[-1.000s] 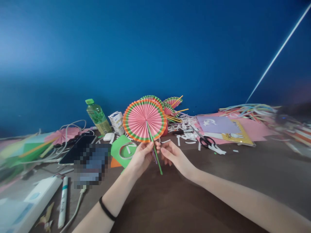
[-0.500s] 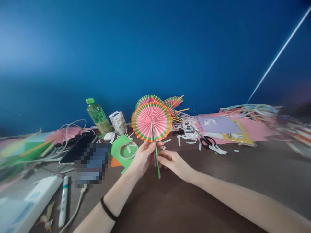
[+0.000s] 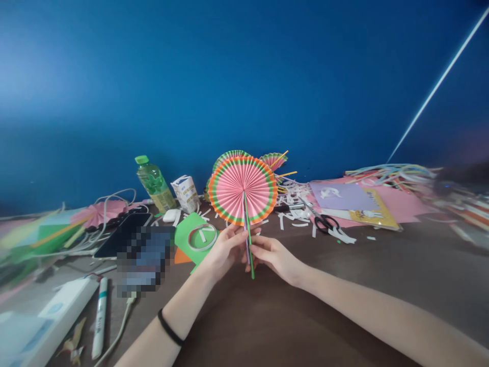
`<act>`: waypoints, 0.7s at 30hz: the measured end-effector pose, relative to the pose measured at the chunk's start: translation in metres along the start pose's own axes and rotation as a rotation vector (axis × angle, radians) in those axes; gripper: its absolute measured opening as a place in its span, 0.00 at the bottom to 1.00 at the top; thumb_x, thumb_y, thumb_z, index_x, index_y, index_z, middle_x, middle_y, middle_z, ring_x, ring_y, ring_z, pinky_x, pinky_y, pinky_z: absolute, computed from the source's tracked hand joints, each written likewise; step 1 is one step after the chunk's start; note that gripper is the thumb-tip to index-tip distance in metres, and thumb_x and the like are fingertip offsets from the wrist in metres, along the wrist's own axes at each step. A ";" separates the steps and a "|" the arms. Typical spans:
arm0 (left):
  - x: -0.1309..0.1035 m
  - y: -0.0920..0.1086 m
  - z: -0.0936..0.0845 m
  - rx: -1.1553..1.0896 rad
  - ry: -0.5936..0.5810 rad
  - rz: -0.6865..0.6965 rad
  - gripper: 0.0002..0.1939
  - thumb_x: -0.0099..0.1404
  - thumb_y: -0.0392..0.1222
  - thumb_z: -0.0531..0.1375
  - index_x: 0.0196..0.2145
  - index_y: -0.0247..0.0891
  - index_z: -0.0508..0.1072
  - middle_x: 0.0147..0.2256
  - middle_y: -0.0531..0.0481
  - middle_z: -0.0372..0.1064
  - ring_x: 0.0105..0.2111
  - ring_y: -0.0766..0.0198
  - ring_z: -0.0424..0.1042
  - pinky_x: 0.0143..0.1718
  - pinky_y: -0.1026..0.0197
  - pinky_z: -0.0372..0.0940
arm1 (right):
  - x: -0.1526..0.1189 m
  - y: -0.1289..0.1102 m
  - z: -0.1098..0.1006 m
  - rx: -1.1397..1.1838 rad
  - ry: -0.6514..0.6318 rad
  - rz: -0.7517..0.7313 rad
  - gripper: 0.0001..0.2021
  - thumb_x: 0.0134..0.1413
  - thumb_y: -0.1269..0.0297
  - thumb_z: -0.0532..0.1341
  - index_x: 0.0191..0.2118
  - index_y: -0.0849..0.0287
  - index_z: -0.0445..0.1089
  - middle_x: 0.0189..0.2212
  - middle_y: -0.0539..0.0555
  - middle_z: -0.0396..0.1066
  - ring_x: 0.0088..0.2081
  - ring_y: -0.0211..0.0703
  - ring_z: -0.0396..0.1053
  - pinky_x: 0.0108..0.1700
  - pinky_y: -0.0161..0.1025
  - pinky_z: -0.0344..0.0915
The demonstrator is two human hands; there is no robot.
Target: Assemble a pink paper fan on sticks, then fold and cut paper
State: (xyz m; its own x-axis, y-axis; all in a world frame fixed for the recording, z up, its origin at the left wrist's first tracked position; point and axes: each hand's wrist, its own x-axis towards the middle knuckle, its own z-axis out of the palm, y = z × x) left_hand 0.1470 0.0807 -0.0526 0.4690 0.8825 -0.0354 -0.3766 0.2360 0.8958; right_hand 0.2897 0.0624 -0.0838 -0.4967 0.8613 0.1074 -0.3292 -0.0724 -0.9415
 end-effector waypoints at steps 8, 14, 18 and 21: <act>0.006 -0.005 0.002 0.044 0.296 0.197 0.07 0.54 0.40 0.60 0.26 0.36 0.66 0.27 0.51 0.70 0.26 0.67 0.68 0.29 0.65 0.62 | 0.002 -0.001 -0.004 -0.108 0.140 -0.038 0.17 0.47 0.51 0.62 0.36 0.61 0.68 0.24 0.50 0.68 0.24 0.36 0.67 0.29 0.36 0.63; -0.002 0.002 0.005 0.728 0.524 0.445 0.05 0.59 0.40 0.56 0.25 0.39 0.66 0.21 0.56 0.63 0.23 0.67 0.62 0.26 0.66 0.54 | 0.002 -0.002 -0.004 -0.191 0.209 -0.046 0.16 0.46 0.51 0.62 0.33 0.61 0.67 0.23 0.49 0.67 0.22 0.36 0.66 0.25 0.35 0.63; -0.005 0.007 0.005 0.949 0.529 0.437 0.04 0.59 0.41 0.56 0.28 0.40 0.68 0.24 0.54 0.68 0.24 0.64 0.65 0.28 0.65 0.54 | 0.002 0.000 -0.003 -0.252 0.204 -0.046 0.15 0.49 0.53 0.60 0.35 0.61 0.67 0.23 0.49 0.66 0.21 0.35 0.65 0.25 0.34 0.62; -0.005 0.007 0.006 1.013 0.519 0.370 0.05 0.60 0.43 0.55 0.28 0.41 0.66 0.23 0.54 0.67 0.24 0.63 0.65 0.27 0.65 0.52 | 0.002 0.001 -0.001 -0.311 0.193 -0.050 0.12 0.51 0.57 0.58 0.36 0.61 0.67 0.24 0.49 0.66 0.22 0.34 0.65 0.25 0.34 0.63</act>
State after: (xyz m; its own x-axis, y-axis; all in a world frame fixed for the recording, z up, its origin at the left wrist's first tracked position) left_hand 0.1470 0.0752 -0.0432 -0.0012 0.9431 0.3326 0.4894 -0.2895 0.8226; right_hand 0.2897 0.0647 -0.0847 -0.3159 0.9410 0.1213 -0.0745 0.1028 -0.9919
